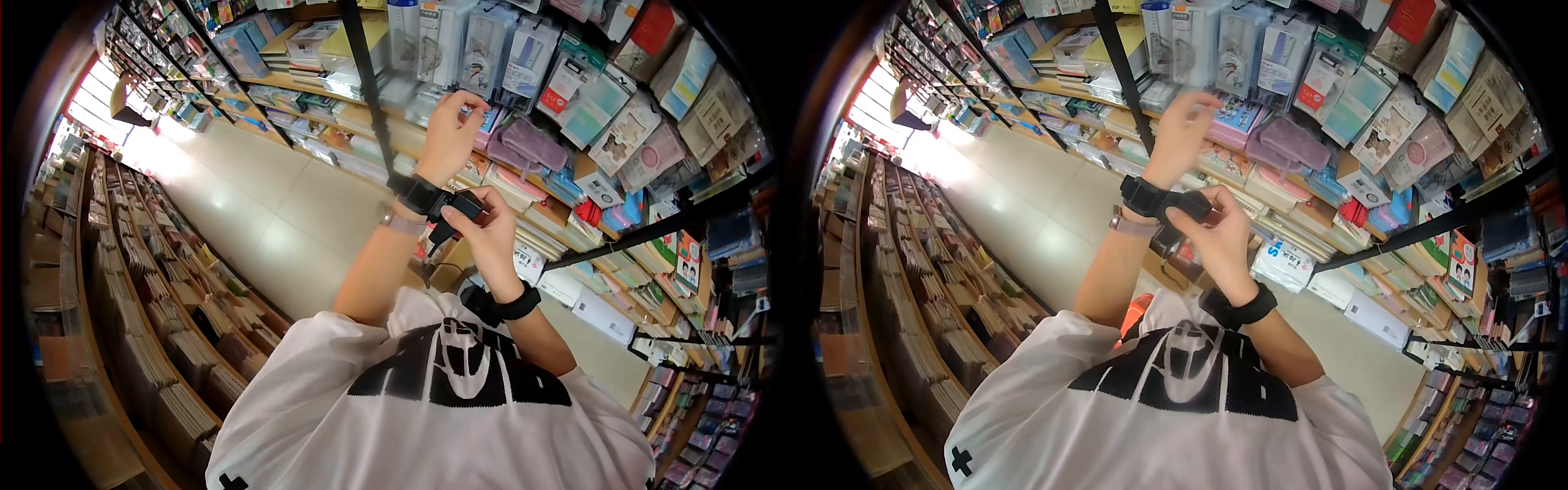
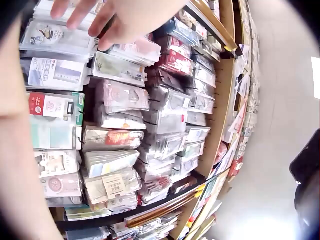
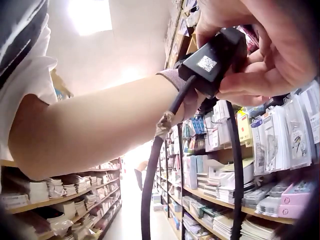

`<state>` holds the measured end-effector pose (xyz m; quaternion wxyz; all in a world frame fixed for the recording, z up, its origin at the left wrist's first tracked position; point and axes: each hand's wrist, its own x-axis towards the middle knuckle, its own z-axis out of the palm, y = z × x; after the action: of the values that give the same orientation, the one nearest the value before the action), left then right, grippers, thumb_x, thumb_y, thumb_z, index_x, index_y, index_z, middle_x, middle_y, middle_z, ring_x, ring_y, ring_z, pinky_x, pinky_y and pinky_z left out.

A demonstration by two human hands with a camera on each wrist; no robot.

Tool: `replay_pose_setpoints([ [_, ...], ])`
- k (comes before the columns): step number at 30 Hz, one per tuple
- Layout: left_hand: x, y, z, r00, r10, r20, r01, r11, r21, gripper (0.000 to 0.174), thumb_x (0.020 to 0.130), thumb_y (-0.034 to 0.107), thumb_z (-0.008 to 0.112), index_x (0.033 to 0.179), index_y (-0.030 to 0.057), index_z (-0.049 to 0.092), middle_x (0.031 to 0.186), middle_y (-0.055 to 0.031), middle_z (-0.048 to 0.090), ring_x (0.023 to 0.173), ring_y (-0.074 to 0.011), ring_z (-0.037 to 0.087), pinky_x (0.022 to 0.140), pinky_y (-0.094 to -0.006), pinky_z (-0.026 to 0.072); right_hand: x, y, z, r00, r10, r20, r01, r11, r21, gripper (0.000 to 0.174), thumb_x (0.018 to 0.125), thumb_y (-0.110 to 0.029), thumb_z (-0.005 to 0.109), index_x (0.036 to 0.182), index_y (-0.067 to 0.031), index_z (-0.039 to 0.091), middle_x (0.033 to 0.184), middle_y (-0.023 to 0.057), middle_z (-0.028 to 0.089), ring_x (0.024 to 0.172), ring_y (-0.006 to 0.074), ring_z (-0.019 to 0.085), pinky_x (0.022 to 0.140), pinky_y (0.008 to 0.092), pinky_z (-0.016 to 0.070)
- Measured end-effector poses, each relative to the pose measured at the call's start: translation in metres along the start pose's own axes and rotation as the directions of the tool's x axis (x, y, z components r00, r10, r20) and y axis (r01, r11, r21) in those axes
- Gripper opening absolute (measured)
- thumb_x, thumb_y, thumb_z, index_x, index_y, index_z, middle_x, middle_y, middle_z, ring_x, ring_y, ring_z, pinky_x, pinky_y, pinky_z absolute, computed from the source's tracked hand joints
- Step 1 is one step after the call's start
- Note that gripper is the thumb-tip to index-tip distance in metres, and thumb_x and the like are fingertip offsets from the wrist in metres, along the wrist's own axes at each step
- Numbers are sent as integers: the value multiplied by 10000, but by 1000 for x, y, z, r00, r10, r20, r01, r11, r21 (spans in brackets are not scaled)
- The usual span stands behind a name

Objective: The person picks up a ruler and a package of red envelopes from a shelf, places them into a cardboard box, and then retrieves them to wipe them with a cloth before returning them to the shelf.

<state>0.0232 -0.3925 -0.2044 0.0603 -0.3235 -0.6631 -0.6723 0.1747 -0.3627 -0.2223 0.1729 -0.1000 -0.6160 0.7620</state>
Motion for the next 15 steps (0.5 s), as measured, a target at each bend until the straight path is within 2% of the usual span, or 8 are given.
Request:
replay_pose_setpoints([
  [4,-2,6,-5,998,-44,41,49,993,-110,113,834,83,552,910,26,615,899,-103,567,688,-150,541,628,-269,433,0,6,-3,1000,-2,9,2,999,-44,261,739,-66,752,906,-11,560,824,27,611,682,64,590,586,183,465],
  [6,-4,14,-8,983,-160,94,176,963,-206,121,838,85,548,922,28,615,907,-98,572,701,-141,540,620,-253,426,0,7,-3,1000,13,23,-13,1000,-23,258,742,-67,748,907,-7,559,845,36,612,697,72,596,603,192,475],
  [10,-4,6,-9,988,-124,86,138,975,-173,129,850,97,542,928,22,612,878,-77,561,707,-134,534,619,-251,426,0,7,1,999,21,40,-22,999,39,276,746,-65,745,933,6,556,866,40,609,700,73,596,596,187,476],
  [12,-5,2,-7,998,-50,29,52,997,-57,115,839,101,550,896,14,601,866,-80,567,737,-168,560,625,-286,443,-2,3,3,994,104,22,-105,994,42,294,743,-55,725,975,4,556,953,73,592,840,131,597,711,248,485],
  [13,-5,1,-6,998,-56,19,57,997,-56,115,839,101,550,896,14,601,866,-80,567,737,-168,560,625,-286,443,-1,5,3,993,111,31,-112,993,38,294,743,-55,725,975,4,556,953,73,592,840,131,597,711,248,485],
  [14,-4,0,-7,993,114,27,-117,977,177,102,823,105,561,868,20,593,874,-89,573,759,-202,572,636,-308,455,1,8,4,979,-176,-99,157,971,-180,299,740,-52,710,992,-5,556,1003,90,575,933,172,565,783,284,460],
  [15,-5,1,-7,960,269,74,-275,875,399,91,806,109,572,840,26,586,882,-98,578,781,-235,584,648,-330,467,1,8,6,871,-468,-150,375,831,-411,308,737,-48,695,1009,-14,556,1054,107,559,1026,214,532,854,320,435],
])
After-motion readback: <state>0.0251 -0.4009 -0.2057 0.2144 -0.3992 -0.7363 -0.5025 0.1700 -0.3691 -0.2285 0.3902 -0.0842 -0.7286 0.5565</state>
